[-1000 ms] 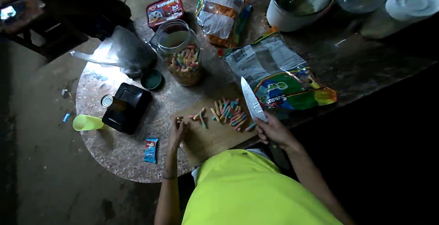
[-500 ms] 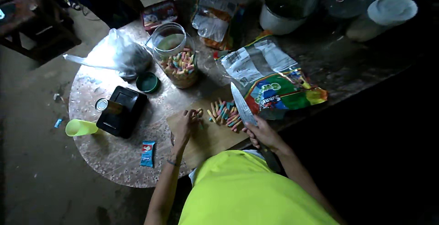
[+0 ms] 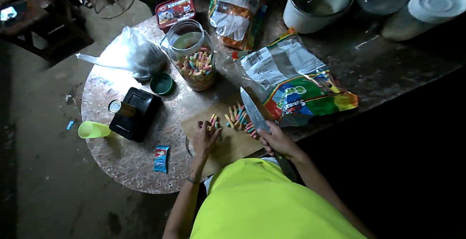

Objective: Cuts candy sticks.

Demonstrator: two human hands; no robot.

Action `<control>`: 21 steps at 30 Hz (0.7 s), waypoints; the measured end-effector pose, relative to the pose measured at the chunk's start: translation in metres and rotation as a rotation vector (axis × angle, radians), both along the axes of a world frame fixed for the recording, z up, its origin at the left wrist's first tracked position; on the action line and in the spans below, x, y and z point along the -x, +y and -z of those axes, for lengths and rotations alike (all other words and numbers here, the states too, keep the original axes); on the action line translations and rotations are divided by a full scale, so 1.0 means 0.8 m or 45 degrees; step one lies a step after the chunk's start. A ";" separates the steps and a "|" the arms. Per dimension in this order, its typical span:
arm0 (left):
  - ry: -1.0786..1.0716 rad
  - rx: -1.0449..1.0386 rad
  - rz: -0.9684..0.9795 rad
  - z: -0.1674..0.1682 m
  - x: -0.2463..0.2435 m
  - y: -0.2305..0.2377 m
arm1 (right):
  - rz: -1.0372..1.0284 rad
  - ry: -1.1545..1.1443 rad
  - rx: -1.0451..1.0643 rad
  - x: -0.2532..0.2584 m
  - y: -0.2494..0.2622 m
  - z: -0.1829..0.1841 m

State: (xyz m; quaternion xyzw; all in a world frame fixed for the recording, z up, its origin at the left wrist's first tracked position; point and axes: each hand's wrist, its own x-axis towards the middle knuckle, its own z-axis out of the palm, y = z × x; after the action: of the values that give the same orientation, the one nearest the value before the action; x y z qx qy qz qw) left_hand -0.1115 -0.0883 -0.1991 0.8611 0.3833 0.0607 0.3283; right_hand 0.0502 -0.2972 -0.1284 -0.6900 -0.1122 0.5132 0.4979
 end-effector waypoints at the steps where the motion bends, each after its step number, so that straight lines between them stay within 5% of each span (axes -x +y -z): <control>1: 0.013 -0.038 0.004 0.000 -0.003 -0.005 | -0.007 0.002 0.001 0.000 0.002 -0.001; 15: 0.033 -0.161 -0.033 0.015 -0.008 -0.020 | -0.025 -0.043 0.085 -0.011 0.006 0.000; 21: -0.096 -0.495 0.106 0.048 -0.030 0.011 | -0.044 -0.067 0.031 -0.011 0.015 0.003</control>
State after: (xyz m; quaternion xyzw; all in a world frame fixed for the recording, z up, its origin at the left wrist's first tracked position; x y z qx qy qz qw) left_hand -0.0873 -0.0795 -0.2373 0.9205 0.3161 0.1520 0.1723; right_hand 0.0593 -0.2849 -0.1307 -0.7072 -0.1309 0.5047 0.4775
